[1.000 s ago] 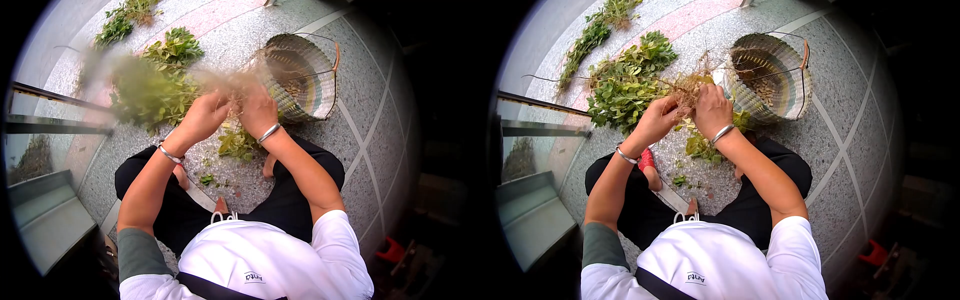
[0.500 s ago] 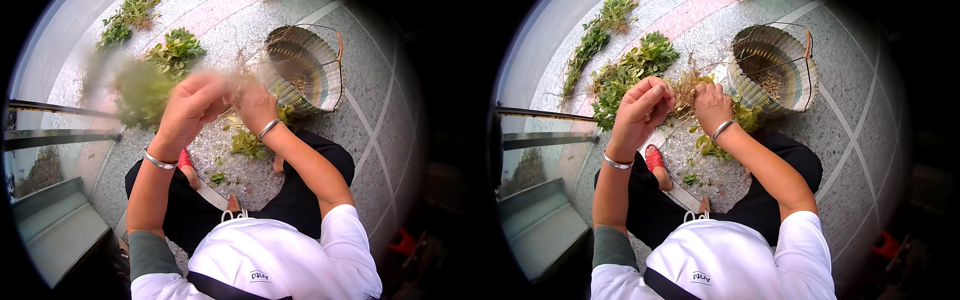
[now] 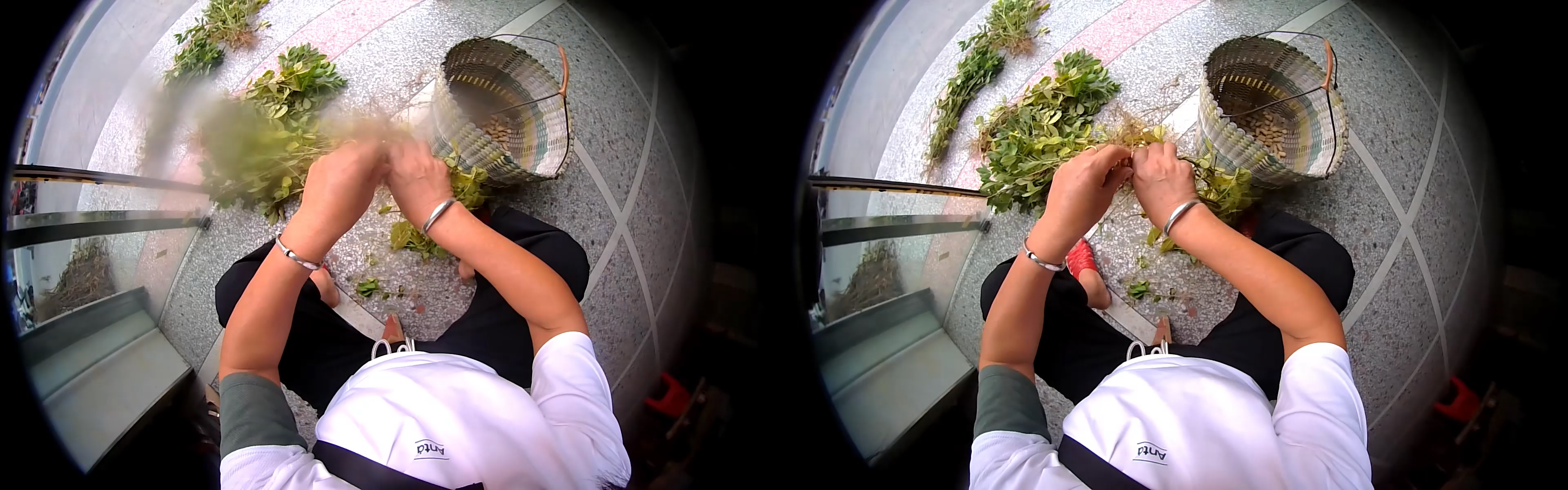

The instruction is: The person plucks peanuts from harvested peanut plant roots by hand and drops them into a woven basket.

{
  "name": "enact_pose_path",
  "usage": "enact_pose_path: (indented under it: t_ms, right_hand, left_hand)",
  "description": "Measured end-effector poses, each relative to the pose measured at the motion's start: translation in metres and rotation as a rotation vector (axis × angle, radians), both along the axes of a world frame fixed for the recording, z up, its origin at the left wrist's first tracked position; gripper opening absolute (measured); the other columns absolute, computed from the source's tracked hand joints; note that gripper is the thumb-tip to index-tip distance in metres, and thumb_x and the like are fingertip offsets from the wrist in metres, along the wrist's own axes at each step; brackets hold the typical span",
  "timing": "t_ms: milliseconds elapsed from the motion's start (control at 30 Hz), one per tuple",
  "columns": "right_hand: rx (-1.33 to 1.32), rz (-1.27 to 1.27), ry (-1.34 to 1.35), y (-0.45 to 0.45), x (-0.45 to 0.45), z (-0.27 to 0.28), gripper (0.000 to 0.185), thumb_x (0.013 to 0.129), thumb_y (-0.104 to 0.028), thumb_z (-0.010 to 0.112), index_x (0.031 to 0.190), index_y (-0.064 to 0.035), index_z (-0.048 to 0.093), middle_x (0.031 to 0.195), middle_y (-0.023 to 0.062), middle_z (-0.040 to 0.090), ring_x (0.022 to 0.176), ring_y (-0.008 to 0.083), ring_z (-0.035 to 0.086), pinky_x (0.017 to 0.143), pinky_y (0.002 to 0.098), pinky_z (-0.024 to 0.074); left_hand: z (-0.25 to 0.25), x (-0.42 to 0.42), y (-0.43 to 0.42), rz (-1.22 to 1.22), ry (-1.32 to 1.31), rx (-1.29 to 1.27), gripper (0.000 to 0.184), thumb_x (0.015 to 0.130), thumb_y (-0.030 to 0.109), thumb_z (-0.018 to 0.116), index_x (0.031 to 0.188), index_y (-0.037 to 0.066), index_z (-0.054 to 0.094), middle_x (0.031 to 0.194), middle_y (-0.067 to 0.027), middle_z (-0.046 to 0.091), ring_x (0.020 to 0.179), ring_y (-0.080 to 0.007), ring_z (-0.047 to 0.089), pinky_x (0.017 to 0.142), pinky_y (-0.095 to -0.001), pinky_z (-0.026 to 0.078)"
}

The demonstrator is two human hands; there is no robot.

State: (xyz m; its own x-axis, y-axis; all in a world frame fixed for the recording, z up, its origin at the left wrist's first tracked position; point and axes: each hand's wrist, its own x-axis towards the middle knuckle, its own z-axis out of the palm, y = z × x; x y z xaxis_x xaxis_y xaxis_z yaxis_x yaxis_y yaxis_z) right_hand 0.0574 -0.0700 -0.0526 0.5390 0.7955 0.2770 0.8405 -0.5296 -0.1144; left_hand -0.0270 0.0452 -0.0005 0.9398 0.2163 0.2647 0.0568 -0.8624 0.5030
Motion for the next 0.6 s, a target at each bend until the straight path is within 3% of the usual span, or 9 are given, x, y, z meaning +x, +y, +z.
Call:
enact_pose_path:
  t_ms: [167,367,400,500,533,567,600]
  right_hand:
    - [0.056,-0.009,0.045,-0.001,0.004,0.011,0.008,0.077,-0.011,0.052,0.082,-0.0054,0.052,0.085,0.0097,0.054,0.082,0.0251,0.055,0.058,0.0321,0.0513]
    - [0.192,-0.016,0.19,0.001,0.016,0.039,0.019,0.076,-0.017,0.058,0.088,-0.0054,0.051,0.087,0.0116,0.053,0.085,0.0292,0.055,0.065,0.0397,0.05]
    - [0.132,-0.032,0.201,0.002,0.018,0.045,0.027,0.077,-0.022,0.061,0.094,-0.0041,0.05,0.088,0.0126,0.053,0.086,0.0294,0.055,0.066,0.0403,0.0498]
    - [0.032,-0.065,0.229,-0.002,0.031,0.038,0.029,0.079,-0.025,0.061,0.092,-0.0004,0.053,0.09,0.0155,0.055,0.09,0.0311,0.055,0.069,0.041,0.0495]
    - [-0.03,-0.161,0.449,-0.009,0.048,0.026,0.037,0.08,-0.033,0.061,0.086,0.0036,0.055,0.093,0.0183,0.057,0.089,0.0323,0.057,0.071,0.0422,0.049]
    - [0.091,-0.102,0.475,-0.016,0.059,0.011,0.045,0.081,-0.039,0.059,0.081,0.0058,0.057,0.094,0.0209,0.058,0.084,0.0329,0.059,0.072,0.0436,0.0486]
    - [0.153,-0.012,0.316,-0.022,0.073,-0.018,0.035,0.082,-0.032,0.057,0.09,0.0017,0.059,0.091,0.0178,0.06,0.084,0.03,0.059,0.07,0.0404,0.0475]
  left_hand:
    - [-0.002,0.005,-0.003,-0.031,-0.199,-0.032,0.012,0.078,0.01,0.063,0.085,0.006,0.054,0.073,-0.0096,0.057,0.067,-0.0273,0.058,0.056,-0.035,0.046]
    - [0.0,0.018,-0.012,0.039,-0.462,-0.077,0.014,0.076,0.004,0.064,0.084,0.003,0.053,0.072,-0.0104,0.056,0.062,-0.0269,0.056,0.055,-0.0328,0.044]
    - [0.0,0.02,-0.01,0.025,-0.529,-0.026,0.011,0.079,0.004,0.063,0.084,0.003,0.053,0.07,-0.0064,0.056,0.058,-0.0194,0.055,0.052,-0.0286,0.043]
    - [0.017,0.022,-0.003,0.179,-0.66,-0.177,0.007,0.084,0.006,0.059,0.084,0.004,0.052,0.067,-0.0012,0.053,0.051,-0.01,0.047,0.046,-0.0233,0.038]
    - [0.028,0.02,0.014,0.249,-0.717,-0.548,0.007,0.087,0.009,0.057,0.084,0.005,0.052,0.067,-0.0001,0.051,0.05,-0.0071,0.042,0.044,-0.0213,0.034]
    - [0.037,0.015,0.033,0.327,-0.763,-0.924,0.009,0.089,0.012,0.054,0.085,0.005,0.051,0.067,0.001,0.049,0.048,-0.0041,0.036,0.042,-0.0193,0.03]
    - [0.041,0.013,0.042,0.359,-0.749,-1.125,0.01,0.09,0.013,0.052,0.085,0.006,0.05,0.067,0.0001,0.049,0.047,-0.0045,0.034,0.041,-0.0191,0.029]
